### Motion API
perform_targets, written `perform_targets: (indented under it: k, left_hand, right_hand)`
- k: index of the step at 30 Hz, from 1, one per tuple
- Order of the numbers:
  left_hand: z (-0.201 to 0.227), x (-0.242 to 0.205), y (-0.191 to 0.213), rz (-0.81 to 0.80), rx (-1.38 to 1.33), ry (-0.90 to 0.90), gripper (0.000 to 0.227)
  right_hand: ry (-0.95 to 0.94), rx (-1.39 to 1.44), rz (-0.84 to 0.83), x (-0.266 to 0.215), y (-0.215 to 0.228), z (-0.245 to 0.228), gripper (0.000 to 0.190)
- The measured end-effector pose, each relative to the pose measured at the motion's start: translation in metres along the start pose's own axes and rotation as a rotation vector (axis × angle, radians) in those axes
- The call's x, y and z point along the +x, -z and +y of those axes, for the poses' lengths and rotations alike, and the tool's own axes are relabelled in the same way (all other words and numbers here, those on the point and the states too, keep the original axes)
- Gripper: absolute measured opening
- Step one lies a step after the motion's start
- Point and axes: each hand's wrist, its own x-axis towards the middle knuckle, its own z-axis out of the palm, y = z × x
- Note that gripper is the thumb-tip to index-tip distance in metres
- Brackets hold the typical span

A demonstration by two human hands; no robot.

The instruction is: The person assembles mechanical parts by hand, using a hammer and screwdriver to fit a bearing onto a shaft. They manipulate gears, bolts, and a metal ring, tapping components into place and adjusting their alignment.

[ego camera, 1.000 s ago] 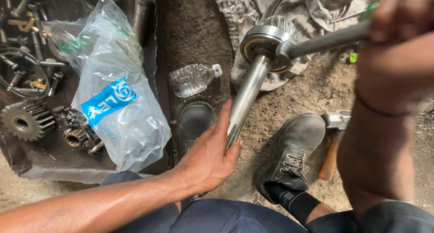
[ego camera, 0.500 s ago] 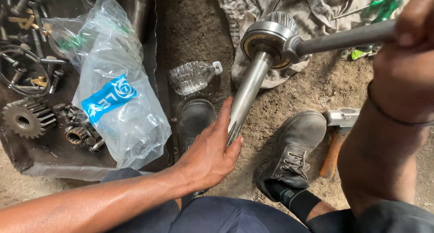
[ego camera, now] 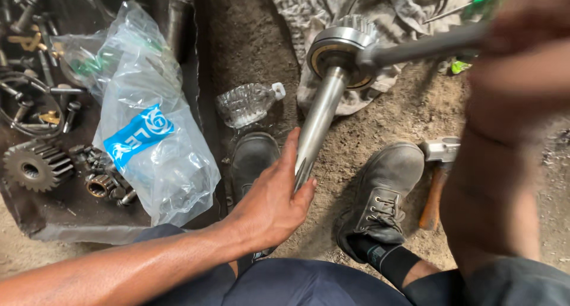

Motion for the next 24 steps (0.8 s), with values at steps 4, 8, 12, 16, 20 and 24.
perform_targets:
  k: [4, 8, 12, 16, 20, 24]
  left_hand:
    - [0.004, -0.001, 0.002, 0.020, 0.048, -0.003, 0.089]
    - [-0.001, 0.000, 0.002, 0.064, 0.055, -0.084, 0.090]
    - [0.003, -0.001, 0.003, -0.023, 0.047, 0.028, 0.090]
    - [0.005, -0.003, 0.001, -0.100, 0.035, 0.079, 0.090]
    - [0.000, 0.000, 0.000, -0.051, 0.079, -0.029, 0.092]
    - [-0.007, 0.001, -0.001, -0.045, 0.083, 0.006, 0.091]
  right_hand:
    - [0.050, 0.005, 0.054, -0.001, -0.007, 0.026, 0.049]
    - [0.007, 0.009, 0.045, -0.011, 0.011, 0.025, 0.049]
    - [-0.013, -0.002, -0.012, -0.007, 0.024, 0.001, 0.049]
    - [0.015, 0.016, 0.008, -0.006, 0.009, 0.020, 0.050]
    - [0.029, 0.020, 0.057, -0.005, -0.003, 0.041, 0.050]
    - [-0.033, -0.007, 0.002, 0.000, 0.000, 0.011, 0.050]
